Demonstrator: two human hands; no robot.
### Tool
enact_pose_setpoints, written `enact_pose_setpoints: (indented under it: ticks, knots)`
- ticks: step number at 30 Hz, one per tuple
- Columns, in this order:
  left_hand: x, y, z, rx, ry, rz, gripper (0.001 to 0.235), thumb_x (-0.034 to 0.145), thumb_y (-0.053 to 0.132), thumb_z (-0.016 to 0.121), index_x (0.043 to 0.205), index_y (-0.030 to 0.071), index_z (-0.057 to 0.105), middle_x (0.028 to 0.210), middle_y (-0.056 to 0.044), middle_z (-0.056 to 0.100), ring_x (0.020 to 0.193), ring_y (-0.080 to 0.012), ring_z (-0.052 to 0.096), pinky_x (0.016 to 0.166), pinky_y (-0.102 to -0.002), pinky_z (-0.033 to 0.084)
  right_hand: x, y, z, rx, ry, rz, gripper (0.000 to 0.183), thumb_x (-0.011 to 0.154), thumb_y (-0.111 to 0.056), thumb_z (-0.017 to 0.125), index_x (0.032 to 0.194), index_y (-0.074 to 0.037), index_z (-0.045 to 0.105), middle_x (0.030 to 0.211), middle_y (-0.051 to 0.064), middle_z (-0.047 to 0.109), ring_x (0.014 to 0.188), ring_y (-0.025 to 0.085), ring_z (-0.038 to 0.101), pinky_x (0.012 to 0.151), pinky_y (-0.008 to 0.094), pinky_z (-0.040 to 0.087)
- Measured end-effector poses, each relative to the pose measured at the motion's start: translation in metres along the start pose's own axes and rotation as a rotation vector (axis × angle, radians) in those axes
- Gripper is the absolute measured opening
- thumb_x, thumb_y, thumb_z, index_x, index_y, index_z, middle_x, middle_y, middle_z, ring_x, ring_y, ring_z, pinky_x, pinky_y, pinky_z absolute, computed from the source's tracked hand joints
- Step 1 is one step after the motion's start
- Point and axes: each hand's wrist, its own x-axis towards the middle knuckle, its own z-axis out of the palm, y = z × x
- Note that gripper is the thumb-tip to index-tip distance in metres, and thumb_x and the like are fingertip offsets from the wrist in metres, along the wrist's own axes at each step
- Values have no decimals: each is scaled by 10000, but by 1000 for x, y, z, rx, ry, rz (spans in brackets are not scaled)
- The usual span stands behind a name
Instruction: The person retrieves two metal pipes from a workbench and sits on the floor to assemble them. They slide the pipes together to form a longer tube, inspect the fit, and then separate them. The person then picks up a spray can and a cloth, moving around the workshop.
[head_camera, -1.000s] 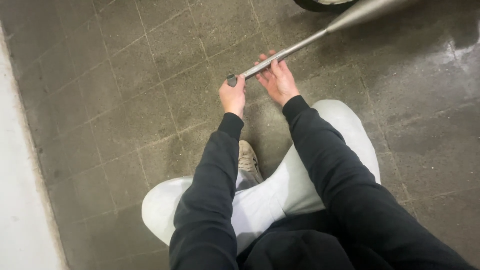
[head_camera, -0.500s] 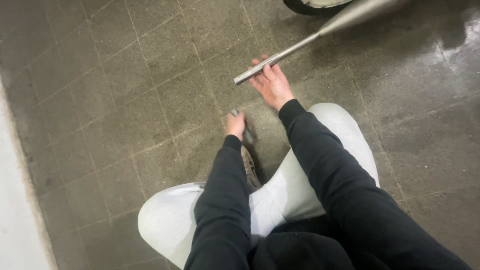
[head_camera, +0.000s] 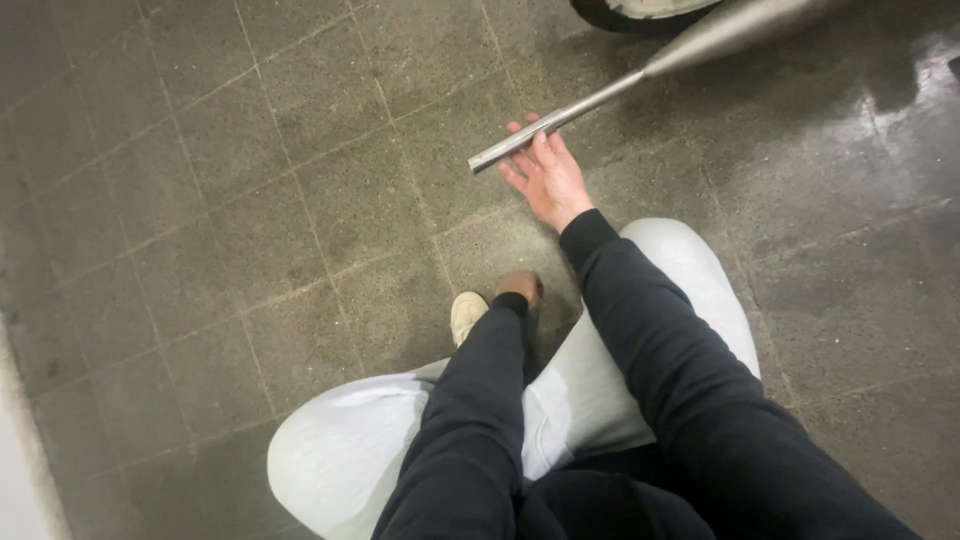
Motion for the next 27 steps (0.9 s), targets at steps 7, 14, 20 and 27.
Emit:
enact_pose_setpoints:
  ticks: [7,14,20,27]
  knots:
    - [-16,21,-2,19,37,-4,473,737,248,857,1180,163,714,1223,-157,714,1170,-358,660,966,-481,536,4,6,-5,15,48,-26,372,1047,-320,594,1378,-186,490,1420,32,592,1218,231,603,1044,466,544]
    - [-15,18,3,63,41,-49,453,795,217,795,1224,148,670,1258,-173,684,1196,-376,638,985,-494,522,8,11,-8,36,67,-41,289,1043,-319,597,1267,-157,511,1365,59,616,1174,249,644,1021,452,570]
    - [11,1,20,12,99,-96,301,1009,207,502,1243,182,688,1283,-165,691,1203,-372,651,992,-519,524,9,8,-9,60,47,-37,270,1053,-302,585,1269,-162,504,1370,56,611,1151,248,651,999,450,573]
    - [-19,8,-75,-287,188,0,414,844,253,752,1234,127,693,1211,-161,722,1123,-330,681,971,-447,533,9,5,-11,58,33,-33,301,1051,-290,599,1304,-166,493,1394,62,601,1203,253,619,1033,453,556]
